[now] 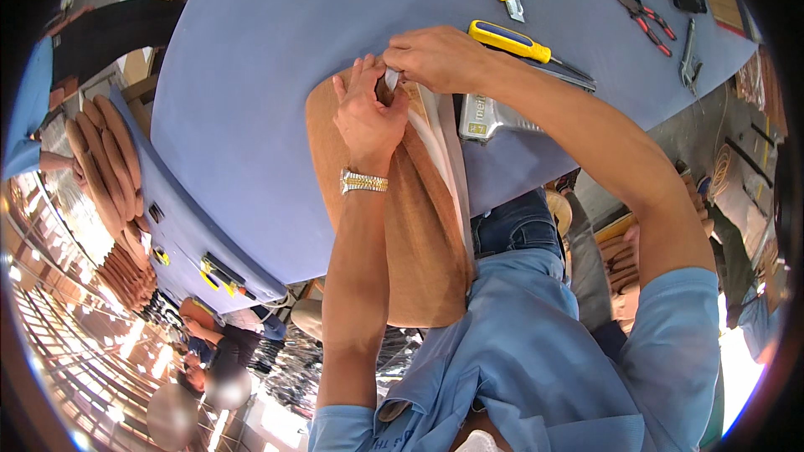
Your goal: The person assembles cushion covers by wrapping fabric around foam inserts, securing them with a staple gun, and trimming excess fabric with a utility knife. The person handles multiple cushions one at a time, repeating the wrapping, stapling, and trimming steps.
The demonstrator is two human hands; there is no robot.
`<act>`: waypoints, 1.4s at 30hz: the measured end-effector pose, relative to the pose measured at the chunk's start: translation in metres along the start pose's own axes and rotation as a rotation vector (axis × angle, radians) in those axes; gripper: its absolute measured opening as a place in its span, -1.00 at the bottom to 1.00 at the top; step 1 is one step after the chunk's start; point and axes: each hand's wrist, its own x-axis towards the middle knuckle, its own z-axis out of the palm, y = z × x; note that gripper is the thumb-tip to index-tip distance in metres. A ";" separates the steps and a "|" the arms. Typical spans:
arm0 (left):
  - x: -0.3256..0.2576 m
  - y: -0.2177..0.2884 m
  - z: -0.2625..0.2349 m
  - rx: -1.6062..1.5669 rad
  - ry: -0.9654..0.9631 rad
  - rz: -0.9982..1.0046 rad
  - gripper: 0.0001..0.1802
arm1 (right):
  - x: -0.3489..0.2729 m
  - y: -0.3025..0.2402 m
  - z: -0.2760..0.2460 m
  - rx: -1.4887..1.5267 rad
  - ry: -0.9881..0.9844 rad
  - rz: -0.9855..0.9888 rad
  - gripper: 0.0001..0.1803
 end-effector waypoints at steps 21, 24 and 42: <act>-0.005 -0.001 -0.001 0.030 0.012 0.013 -0.48 | -0.008 0.000 0.004 0.093 0.103 0.066 -0.86; -0.011 0.001 -0.004 -0.009 -0.015 0.018 -0.47 | -0.033 0.004 -0.019 0.149 0.293 0.140 -0.85; -0.394 0.097 -0.026 -0.454 0.714 -1.212 -0.31 | -0.095 -0.024 -0.075 0.156 0.251 0.415 -0.55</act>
